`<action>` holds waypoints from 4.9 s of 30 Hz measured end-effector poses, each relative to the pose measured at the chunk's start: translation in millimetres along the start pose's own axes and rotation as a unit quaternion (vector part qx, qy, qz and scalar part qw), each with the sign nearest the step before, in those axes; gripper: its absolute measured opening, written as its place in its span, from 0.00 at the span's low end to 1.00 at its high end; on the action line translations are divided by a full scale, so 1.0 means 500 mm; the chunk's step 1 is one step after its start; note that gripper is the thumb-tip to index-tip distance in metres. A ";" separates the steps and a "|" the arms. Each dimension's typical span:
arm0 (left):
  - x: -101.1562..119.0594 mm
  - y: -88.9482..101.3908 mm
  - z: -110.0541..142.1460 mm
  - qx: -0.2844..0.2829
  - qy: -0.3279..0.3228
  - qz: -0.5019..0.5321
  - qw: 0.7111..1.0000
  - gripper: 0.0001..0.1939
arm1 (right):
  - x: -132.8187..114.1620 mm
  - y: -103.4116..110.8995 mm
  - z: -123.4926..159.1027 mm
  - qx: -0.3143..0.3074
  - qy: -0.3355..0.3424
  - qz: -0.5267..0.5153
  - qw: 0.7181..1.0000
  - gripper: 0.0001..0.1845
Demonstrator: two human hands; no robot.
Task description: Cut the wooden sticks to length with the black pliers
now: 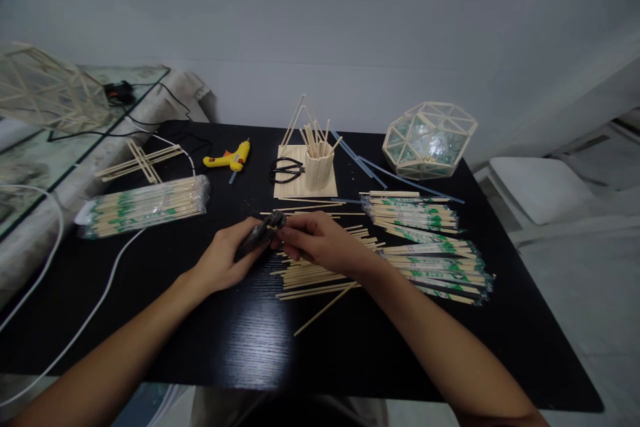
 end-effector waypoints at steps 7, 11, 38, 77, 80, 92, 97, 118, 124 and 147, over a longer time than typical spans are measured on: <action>-0.004 -0.007 0.001 -0.015 0.030 0.008 0.999 0.03 | 0.009 0.001 0.003 -0.003 -0.029 -0.032 0.999 0.21; -0.011 -0.010 0.004 -0.016 0.043 0.001 0.999 0.05 | 0.010 0.002 0.004 0.000 -0.035 -0.040 0.999 0.22; -0.005 -0.005 0.003 0.025 0.005 0.000 1.000 0.08 | -0.041 -0.009 0.007 0.117 0.165 0.281 0.938 0.17; -0.006 -0.004 0.000 0.012 0.042 0.004 0.999 0.05 | -0.036 -0.002 0.004 0.142 0.148 0.261 0.943 0.13; -0.002 -0.004 0.000 0.005 0.033 0.009 0.999 0.05 | -0.041 -0.004 0.004 0.129 0.157 0.265 0.943 0.15; 0.000 -0.003 0.001 -0.021 0.013 0.016 1.000 0.09 | -0.016 0.002 -0.004 0.033 0.081 0.117 0.989 0.23; 0.000 -0.003 0.000 -0.024 0.009 0.021 0.999 0.10 | -0.015 0.000 -0.006 0.018 0.071 0.105 0.992 0.24; 0.004 -0.003 0.005 -0.041 0.053 -0.002 0.998 0.04 | 0.006 0.005 -0.007 0.053 0.055 0.051 0.996 0.25; 0.004 -0.005 0.004 -0.039 0.049 0.000 0.998 0.03 | 0.008 0.007 -0.010 0.051 0.054 0.053 0.996 0.26; -0.005 -0.009 0.002 -0.042 0.068 0.003 0.997 0.03 | 0.020 0.014 -0.012 0.048 0.033 0.066 0.996 0.26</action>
Point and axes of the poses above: each hand's wrist, its own z-axis away from the middle knuckle, its own y-axis out of the back of the hand, x = y × z, the point moved 6 cm from there along -z, towards the middle knuckle, and after that the axes turned 10 degrees about y, right-handed, at the moved point
